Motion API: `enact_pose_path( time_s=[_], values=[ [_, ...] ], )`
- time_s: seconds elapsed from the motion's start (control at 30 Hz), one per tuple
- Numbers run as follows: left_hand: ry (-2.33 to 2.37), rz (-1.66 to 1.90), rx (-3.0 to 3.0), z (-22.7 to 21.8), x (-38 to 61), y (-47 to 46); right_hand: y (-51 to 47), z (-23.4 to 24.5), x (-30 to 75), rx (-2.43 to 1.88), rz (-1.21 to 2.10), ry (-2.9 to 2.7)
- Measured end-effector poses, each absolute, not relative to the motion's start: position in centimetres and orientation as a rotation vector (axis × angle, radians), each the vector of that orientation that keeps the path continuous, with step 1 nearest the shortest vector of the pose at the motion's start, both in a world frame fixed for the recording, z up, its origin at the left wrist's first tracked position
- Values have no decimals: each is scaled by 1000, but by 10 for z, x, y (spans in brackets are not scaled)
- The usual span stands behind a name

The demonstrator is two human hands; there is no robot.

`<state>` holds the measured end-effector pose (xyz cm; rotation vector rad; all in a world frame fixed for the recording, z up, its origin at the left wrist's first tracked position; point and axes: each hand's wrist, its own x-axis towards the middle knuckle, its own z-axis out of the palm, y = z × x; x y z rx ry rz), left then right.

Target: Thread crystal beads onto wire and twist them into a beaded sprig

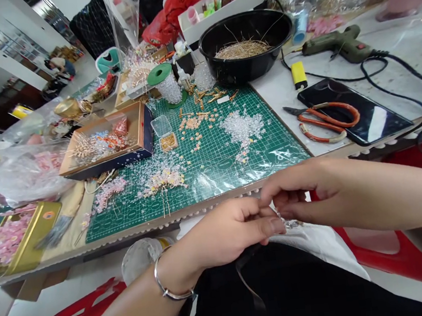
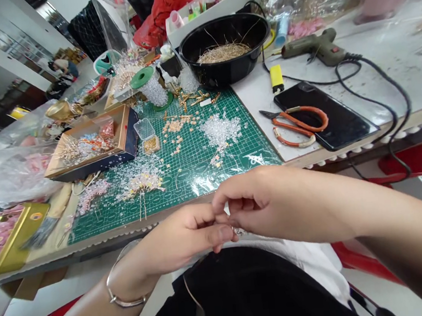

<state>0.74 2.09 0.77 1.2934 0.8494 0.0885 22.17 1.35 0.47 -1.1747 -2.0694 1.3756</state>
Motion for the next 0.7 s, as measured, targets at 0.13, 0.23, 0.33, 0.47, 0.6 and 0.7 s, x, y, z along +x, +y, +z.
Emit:
enact_pose_path(
  time_s=[0.13, 0.23, 0.33, 0.47, 0.6, 0.7],
  values=[
    [956, 300, 1259, 0, 12, 18, 13, -6, 220, -1261, 1393, -1847],
    [993, 555, 1050, -4, 13, 16, 13, -17, 224, -1231, 1429, -1477],
    [1020, 624, 920, -7, 12, 16, 10, -26, 225, -1192, 1592, -1394],
    [1006, 547, 978, -10, 9, 15, 4, -31, 219, -1225, 1672, -1430],
    [975, 382, 1047, -8, 3, 18, 5, -30, 217, -1259, 1691, -1468],
    [1003, 261, 1218, 2, -3, 23, 7, -28, 218, -1289, 1695, -1531]
  ],
)
